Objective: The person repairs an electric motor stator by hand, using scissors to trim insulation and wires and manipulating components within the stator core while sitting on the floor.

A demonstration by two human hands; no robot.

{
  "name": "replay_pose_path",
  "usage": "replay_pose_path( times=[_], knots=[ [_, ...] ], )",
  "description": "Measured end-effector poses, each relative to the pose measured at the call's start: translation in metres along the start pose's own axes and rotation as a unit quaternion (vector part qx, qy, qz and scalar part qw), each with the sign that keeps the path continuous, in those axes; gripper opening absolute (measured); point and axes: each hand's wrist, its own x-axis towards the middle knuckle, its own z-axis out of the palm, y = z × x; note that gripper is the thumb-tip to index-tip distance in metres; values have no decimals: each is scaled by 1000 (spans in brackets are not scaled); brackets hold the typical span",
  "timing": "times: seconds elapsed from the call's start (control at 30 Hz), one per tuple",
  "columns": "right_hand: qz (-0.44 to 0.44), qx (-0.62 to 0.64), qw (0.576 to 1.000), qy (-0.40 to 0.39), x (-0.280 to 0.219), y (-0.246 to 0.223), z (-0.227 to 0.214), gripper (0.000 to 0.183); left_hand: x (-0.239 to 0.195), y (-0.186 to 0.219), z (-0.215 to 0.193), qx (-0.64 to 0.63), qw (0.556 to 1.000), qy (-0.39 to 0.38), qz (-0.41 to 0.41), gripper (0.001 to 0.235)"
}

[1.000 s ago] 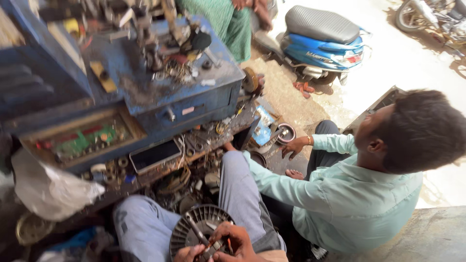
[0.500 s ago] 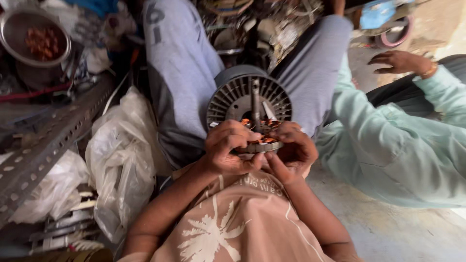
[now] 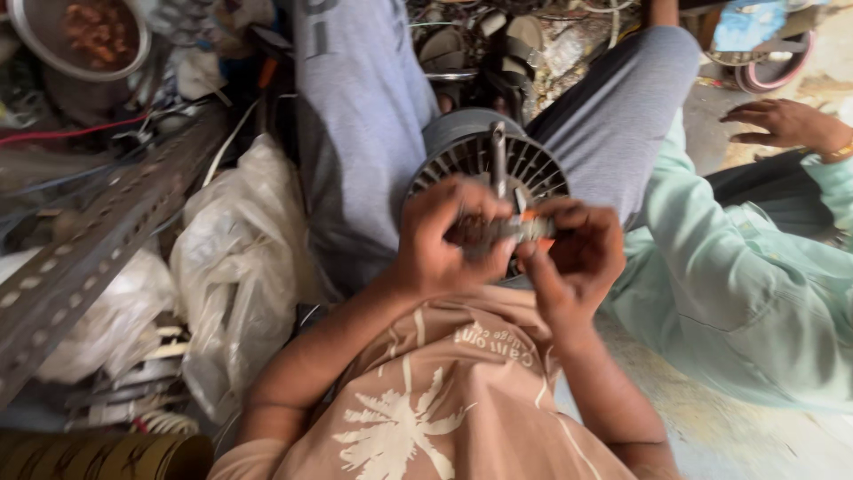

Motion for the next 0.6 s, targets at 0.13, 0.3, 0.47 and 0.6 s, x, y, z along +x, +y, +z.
replay_pose_path(
  times=[0.13,0.3,0.47,0.6],
  knots=[
    [-141,-218,965,24,-6,-5,2,35,3,7,-28,-95,995,-7,-37,28],
    [-216,-403,882,-112,-30,-1,5,24,-20,1,-64,-6,995,87,-52,16],
    [-136,-462,864,-143,-29,31,28,24,-31,-1,-76,97,989,95,-61,12],
    [-147,-431,879,-140,-31,32,27,15,-32,14,-68,115,993,12,-37,15]
  ],
)
